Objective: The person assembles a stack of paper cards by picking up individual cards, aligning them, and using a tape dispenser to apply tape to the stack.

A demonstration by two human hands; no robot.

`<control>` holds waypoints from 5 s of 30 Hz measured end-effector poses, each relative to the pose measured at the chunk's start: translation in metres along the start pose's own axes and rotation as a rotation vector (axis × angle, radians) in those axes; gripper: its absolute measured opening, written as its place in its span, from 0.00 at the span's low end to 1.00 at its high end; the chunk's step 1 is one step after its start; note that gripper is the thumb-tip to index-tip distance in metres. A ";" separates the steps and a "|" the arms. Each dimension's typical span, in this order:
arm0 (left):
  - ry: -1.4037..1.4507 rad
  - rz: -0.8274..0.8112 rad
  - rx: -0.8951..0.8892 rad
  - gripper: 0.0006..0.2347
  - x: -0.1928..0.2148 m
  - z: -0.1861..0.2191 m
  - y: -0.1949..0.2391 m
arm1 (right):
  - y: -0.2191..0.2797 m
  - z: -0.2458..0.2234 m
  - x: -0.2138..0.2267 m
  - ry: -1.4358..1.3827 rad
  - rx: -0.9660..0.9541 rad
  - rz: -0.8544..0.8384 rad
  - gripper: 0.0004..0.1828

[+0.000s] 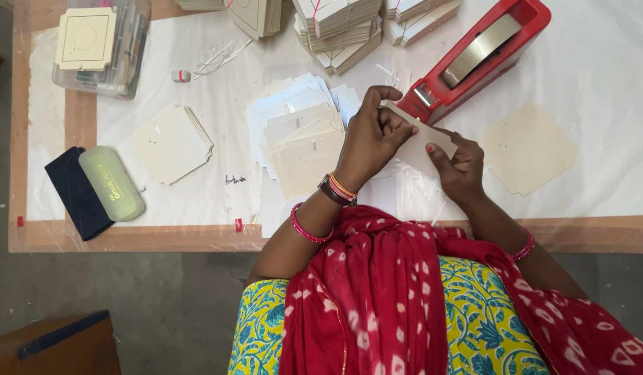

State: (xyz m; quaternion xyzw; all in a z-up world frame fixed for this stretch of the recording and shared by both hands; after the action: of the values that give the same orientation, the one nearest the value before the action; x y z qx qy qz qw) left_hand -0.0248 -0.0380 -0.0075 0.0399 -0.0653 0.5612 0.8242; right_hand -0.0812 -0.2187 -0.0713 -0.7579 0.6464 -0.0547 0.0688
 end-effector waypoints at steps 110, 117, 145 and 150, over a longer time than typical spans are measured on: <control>0.298 0.253 -0.083 0.08 0.096 -0.037 0.106 | -0.050 -0.002 -0.106 -0.134 -0.070 -0.163 0.14; -0.145 0.469 0.021 0.11 0.115 -0.056 0.114 | -0.049 -0.016 -0.101 0.539 0.197 -0.097 0.44; -0.810 0.531 -0.003 0.30 0.117 -0.053 0.127 | -0.049 0.029 -0.101 0.508 0.030 -0.300 0.50; -0.883 0.546 -0.039 0.31 0.118 -0.044 0.129 | -0.050 0.008 -0.106 0.467 0.016 -0.343 0.40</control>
State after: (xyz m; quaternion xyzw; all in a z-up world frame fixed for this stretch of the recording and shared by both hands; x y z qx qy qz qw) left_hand -0.0990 0.1244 -0.0340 0.2388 -0.4252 0.6840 0.5425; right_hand -0.0478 -0.1056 -0.0702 -0.8224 0.5067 -0.2438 -0.0863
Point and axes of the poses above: each hand's wrist, its own y-axis away from the middle knuckle, its own x-axis out of the back of the hand, z = x × y, the point moved 5 cm from there along -y, towards the middle knuckle, and after that the axes turned 8 degrees about -z, right-handed, at the moved point
